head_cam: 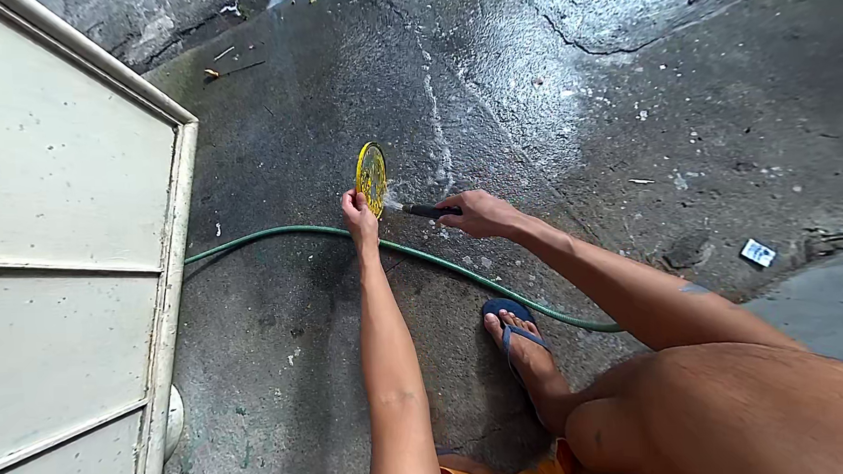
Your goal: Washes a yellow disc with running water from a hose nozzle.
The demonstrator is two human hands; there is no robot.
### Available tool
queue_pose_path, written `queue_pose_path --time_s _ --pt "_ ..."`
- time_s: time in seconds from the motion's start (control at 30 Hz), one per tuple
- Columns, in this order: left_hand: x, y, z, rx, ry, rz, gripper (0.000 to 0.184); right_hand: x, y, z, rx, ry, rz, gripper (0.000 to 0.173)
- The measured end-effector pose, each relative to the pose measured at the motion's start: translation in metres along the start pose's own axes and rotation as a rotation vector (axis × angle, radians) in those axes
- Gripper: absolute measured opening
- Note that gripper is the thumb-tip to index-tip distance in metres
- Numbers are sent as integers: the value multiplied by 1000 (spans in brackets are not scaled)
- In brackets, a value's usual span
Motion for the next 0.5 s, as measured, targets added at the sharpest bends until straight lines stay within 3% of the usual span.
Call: queue_pose_path --time_s 0.2,0.33,0.5 --pt "7 -22 38 -342 340 106 24 -2 -2 12 12 5 23 35" --pt "15 -3 6 -613 201 -98 20 0 2 10 11 17 14 33" --pt "7 -18 53 -576 397 19 22 2 2 18 -9 47 14 36"
Point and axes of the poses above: each hand's wrist, its own x-axis away from the middle knuckle, its own y-axis out of the palm, z = x × y, the point moved 5 cm from there along -x, towards the middle knuckle, and after that the axes turned 10 degrees about -z, right-handed, at the moved point
